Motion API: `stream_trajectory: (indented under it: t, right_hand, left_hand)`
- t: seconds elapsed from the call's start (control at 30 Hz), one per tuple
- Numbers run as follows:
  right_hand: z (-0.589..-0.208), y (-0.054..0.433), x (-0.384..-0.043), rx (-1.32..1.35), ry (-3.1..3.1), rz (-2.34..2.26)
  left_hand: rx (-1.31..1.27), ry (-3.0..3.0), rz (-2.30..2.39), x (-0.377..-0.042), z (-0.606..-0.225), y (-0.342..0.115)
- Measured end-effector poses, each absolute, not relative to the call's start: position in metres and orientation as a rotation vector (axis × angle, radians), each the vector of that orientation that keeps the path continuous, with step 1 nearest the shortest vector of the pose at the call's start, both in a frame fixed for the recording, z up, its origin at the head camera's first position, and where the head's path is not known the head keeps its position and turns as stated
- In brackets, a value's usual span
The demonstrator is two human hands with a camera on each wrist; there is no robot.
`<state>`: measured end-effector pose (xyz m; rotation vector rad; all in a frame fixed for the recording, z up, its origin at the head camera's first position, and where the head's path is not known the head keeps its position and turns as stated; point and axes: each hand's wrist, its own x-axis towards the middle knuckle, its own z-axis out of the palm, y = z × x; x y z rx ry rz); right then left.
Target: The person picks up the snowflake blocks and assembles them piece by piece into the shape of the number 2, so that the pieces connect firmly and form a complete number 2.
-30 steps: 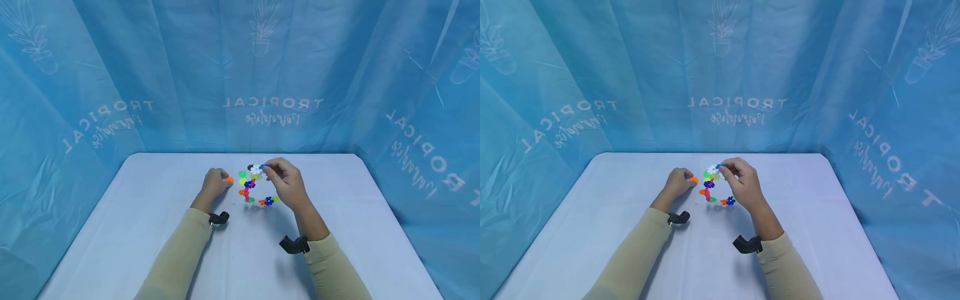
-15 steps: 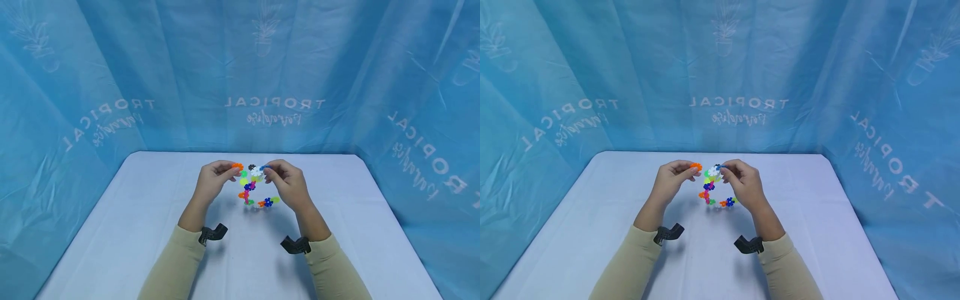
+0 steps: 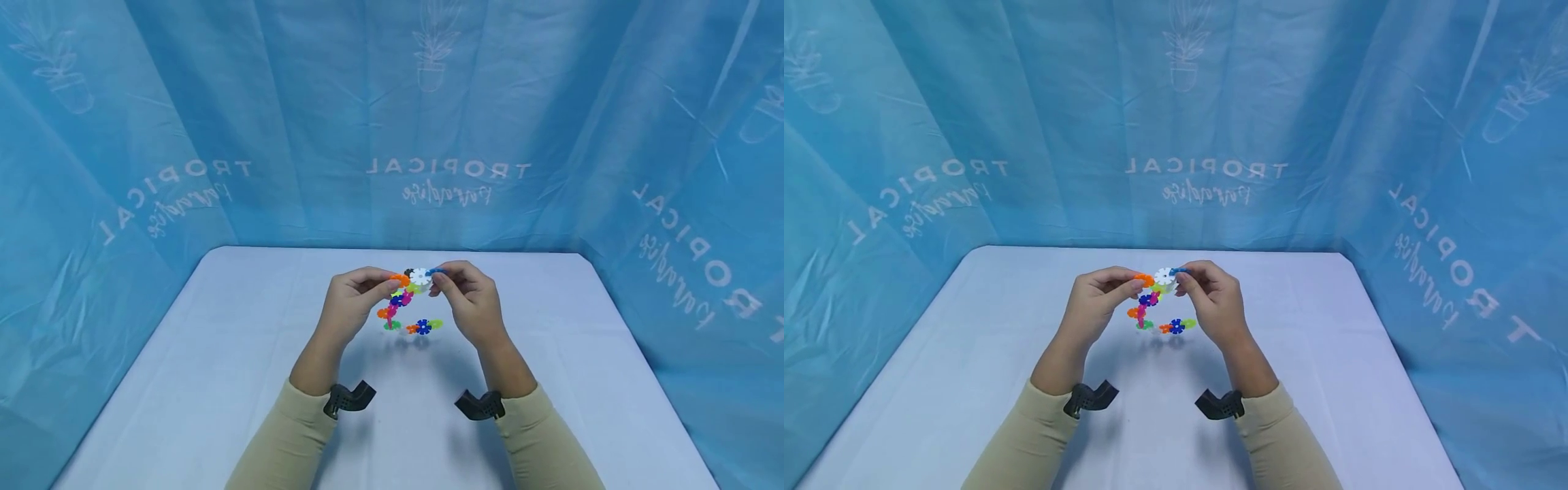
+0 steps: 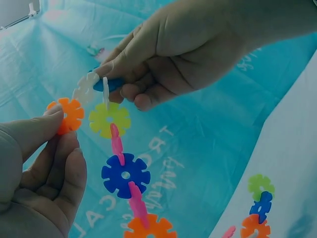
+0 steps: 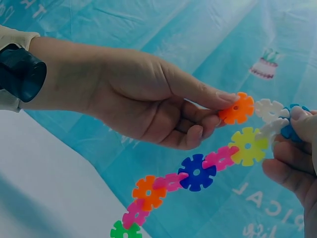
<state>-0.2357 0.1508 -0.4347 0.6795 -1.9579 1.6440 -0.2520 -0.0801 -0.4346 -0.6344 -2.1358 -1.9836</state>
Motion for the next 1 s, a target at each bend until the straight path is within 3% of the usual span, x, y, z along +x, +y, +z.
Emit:
stream_trajectory:
  t: [1.0]
  right_hand:
    - [-0.4324, 0.1521, -0.2334, 0.779, -2.007, 1.612]
  left_hand:
    - [-0.703, -2.151, -1.825, -0.2432, -0.4268, -0.0814]
